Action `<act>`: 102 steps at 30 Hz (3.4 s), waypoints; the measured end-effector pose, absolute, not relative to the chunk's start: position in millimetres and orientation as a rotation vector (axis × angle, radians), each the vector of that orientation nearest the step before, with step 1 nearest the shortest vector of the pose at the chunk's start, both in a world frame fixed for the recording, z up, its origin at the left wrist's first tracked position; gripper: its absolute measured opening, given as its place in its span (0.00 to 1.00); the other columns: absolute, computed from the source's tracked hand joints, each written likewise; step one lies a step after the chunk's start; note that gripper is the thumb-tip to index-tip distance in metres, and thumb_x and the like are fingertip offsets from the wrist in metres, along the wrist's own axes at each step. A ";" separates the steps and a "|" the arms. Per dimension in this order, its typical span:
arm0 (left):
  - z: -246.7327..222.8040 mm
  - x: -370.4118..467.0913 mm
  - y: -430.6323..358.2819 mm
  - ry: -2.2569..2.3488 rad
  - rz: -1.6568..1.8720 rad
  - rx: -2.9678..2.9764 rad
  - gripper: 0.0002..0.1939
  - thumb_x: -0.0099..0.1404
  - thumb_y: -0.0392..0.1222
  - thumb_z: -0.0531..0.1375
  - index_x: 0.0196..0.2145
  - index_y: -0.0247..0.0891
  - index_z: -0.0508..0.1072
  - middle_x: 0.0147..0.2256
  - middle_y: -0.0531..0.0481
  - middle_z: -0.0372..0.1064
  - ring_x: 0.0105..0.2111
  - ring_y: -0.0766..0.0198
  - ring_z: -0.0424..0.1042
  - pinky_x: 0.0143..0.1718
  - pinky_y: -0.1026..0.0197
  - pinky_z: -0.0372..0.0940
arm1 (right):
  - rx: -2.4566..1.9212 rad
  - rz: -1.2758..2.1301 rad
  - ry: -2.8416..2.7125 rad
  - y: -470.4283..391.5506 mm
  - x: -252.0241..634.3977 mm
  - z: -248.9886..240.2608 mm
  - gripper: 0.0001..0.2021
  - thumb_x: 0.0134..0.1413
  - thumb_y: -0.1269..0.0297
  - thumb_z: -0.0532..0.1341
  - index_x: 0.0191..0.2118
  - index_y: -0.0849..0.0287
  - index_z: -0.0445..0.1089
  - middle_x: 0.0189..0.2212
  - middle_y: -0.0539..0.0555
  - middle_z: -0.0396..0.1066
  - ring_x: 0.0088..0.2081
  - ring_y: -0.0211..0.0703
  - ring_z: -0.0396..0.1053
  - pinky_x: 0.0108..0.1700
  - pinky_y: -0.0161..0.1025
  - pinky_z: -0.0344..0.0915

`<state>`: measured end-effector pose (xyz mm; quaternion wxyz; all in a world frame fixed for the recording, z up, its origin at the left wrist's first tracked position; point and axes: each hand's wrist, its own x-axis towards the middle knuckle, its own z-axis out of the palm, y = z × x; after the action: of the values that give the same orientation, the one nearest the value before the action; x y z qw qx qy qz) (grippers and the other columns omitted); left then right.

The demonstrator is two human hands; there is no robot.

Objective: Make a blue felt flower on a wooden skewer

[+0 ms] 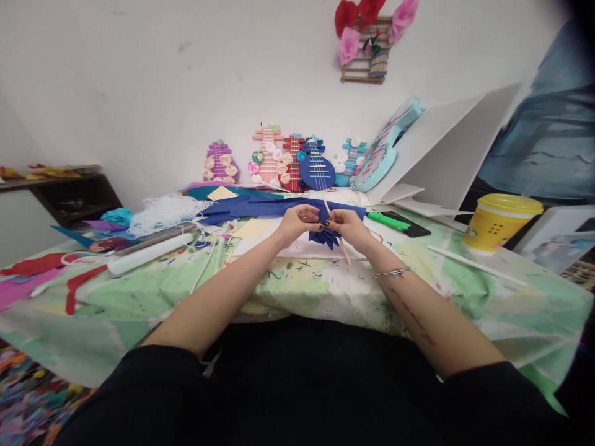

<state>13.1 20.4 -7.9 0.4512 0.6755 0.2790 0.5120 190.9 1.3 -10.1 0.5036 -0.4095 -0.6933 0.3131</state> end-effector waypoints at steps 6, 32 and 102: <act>-8.6 12.0 21.5 0.664 1.270 1.673 0.28 0.35 0.37 0.75 0.36 0.31 0.74 0.30 0.48 0.74 0.33 0.63 0.73 0.43 0.55 0.66 | -0.997 0.707 -1.674 2.9 192.2 -10.9 0.20 0.32 0.49 0.69 0.24 0.60 0.65 0.17 0.44 0.58 0.23 0.32 0.53 0.28 0.35 0.50; -14.4 10.2 31.1 0.483 1.210 1.575 0.30 0.43 0.42 0.74 0.42 0.34 0.68 0.28 0.50 0.74 0.28 0.65 0.73 0.35 0.61 0.66 | -0.966 0.892 -1.647 -1.0 189.6 -8.5 0.22 0.32 0.49 0.70 0.25 0.60 0.64 0.21 0.48 0.65 0.25 0.34 0.58 0.29 0.35 0.53; -13.6 10.1 28.9 0.547 1.247 1.597 0.19 0.42 0.42 0.75 0.29 0.31 0.74 0.27 0.47 0.75 0.27 0.66 0.73 0.33 0.62 0.67 | -0.942 0.698 -1.721 0.4 191.8 -8.2 0.14 0.39 0.56 0.67 0.28 0.60 0.68 0.20 0.46 0.65 0.22 0.32 0.55 0.25 0.33 0.52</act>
<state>10.1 28.9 -13.6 0.4981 0.6597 0.2259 0.5154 191.8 0.4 -8.2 0.5051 -0.3904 -0.7133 0.2895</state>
